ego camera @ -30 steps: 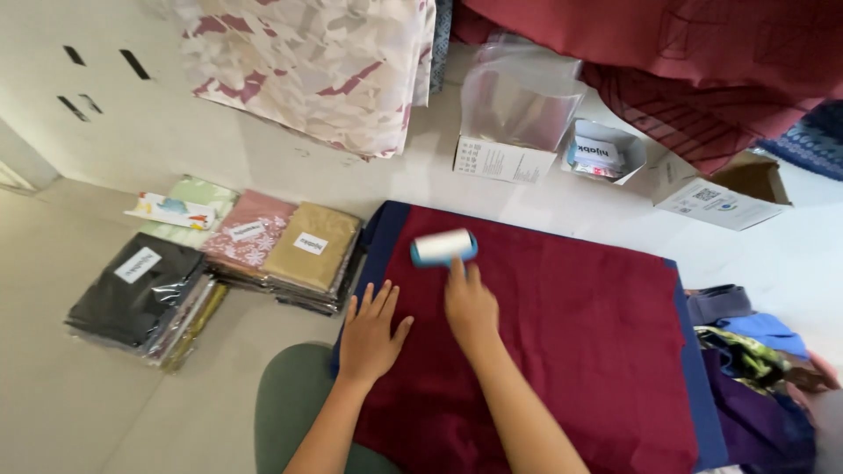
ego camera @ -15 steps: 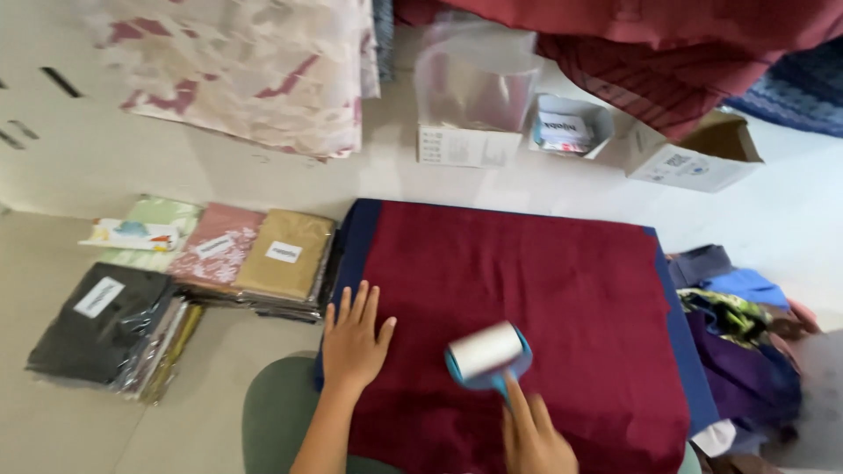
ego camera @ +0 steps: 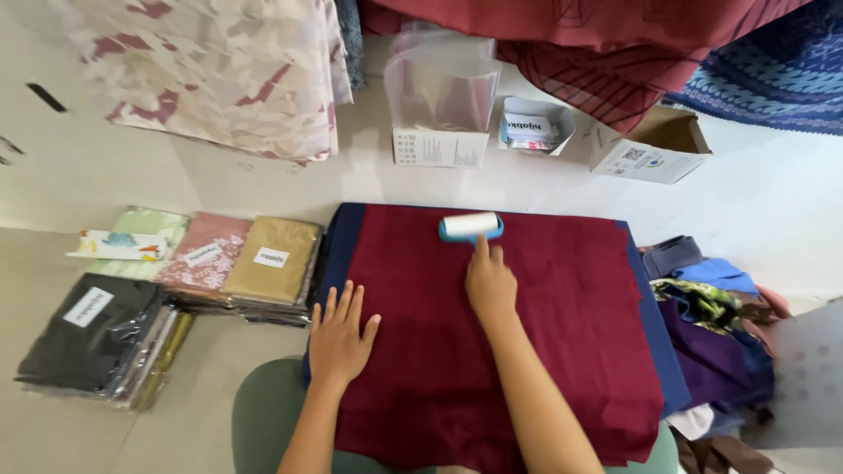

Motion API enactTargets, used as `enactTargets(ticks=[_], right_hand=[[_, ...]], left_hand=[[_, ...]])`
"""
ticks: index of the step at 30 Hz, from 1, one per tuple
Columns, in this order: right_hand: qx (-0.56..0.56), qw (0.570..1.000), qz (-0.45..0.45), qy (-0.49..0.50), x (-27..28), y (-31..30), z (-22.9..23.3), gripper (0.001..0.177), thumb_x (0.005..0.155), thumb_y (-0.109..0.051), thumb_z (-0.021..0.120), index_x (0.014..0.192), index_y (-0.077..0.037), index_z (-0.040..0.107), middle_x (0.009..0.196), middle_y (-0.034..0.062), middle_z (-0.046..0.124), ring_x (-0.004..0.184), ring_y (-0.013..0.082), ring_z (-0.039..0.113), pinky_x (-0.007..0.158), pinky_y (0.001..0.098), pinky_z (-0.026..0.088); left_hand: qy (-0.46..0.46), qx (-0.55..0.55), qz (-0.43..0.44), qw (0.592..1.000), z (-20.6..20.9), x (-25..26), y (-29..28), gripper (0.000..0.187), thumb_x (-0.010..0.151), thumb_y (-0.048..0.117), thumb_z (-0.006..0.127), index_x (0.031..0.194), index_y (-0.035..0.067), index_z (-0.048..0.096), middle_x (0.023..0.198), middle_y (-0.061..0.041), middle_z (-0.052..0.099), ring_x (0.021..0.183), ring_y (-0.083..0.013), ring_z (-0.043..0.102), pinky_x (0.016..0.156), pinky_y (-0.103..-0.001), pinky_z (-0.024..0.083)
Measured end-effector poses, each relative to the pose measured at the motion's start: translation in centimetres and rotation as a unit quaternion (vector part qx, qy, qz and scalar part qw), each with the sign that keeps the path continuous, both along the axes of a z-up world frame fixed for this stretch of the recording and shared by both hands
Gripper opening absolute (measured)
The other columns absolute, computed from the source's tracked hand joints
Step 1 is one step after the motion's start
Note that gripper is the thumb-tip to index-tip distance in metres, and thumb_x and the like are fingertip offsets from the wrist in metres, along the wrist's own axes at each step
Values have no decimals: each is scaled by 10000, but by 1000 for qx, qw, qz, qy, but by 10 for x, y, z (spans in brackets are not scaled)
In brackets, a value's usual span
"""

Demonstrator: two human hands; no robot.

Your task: Using a lint roller to clean a maroon cloth laid out on the floor.

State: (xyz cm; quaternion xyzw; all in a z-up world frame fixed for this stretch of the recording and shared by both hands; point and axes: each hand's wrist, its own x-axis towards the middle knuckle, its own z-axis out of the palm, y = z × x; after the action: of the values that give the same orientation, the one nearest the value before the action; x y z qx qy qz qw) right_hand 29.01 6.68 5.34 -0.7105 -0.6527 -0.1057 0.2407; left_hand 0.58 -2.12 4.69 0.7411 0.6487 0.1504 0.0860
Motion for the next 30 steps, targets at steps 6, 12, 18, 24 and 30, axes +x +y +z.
enactTargets(ticks=[6,12,18,24,30], right_hand=[[15,999,-1,-28,5,15,-9,465,1007,-242,533,1456,-131,496,976,137,580,588,386,670,445,511,537],[-2,999,-26,-28,22,-189,2,566,980,-262,582,1534,-267,464,1082,116,613,493,364,627,397,507,470],[-79,975,-208,-21,46,-309,-14,597,885,-438,633,1461,-516,497,869,-98,520,432,318,539,399,421,420],[-63,986,-154,5,75,-190,3,584,953,-305,576,1519,-372,450,1117,66,592,552,447,604,405,560,473],[-21,997,-56,52,86,-17,14,452,1017,-243,517,1462,-182,463,1101,163,583,686,480,659,494,592,498]], left_hand=[[2,-12,5,1000,2,0,0,723,1037,614,245,1627,197,260,1708,-14,208,1580,-266,135,1258,-502,100],[39,109,20,993,-21,-2,4,688,997,570,418,1571,192,428,1642,-43,411,1515,-307,360,1201,-529,269],[30,62,12,998,-16,-4,1,705,1015,589,347,1611,212,346,1687,-6,316,1558,-293,259,1230,-522,205],[28,15,10,999,-11,-3,2,725,1018,615,301,1631,231,262,1712,9,223,1578,-269,171,1251,-513,147],[32,30,9,999,-15,-4,4,719,1018,613,313,1616,214,309,1693,-2,278,1571,-280,209,1243,-514,185]])
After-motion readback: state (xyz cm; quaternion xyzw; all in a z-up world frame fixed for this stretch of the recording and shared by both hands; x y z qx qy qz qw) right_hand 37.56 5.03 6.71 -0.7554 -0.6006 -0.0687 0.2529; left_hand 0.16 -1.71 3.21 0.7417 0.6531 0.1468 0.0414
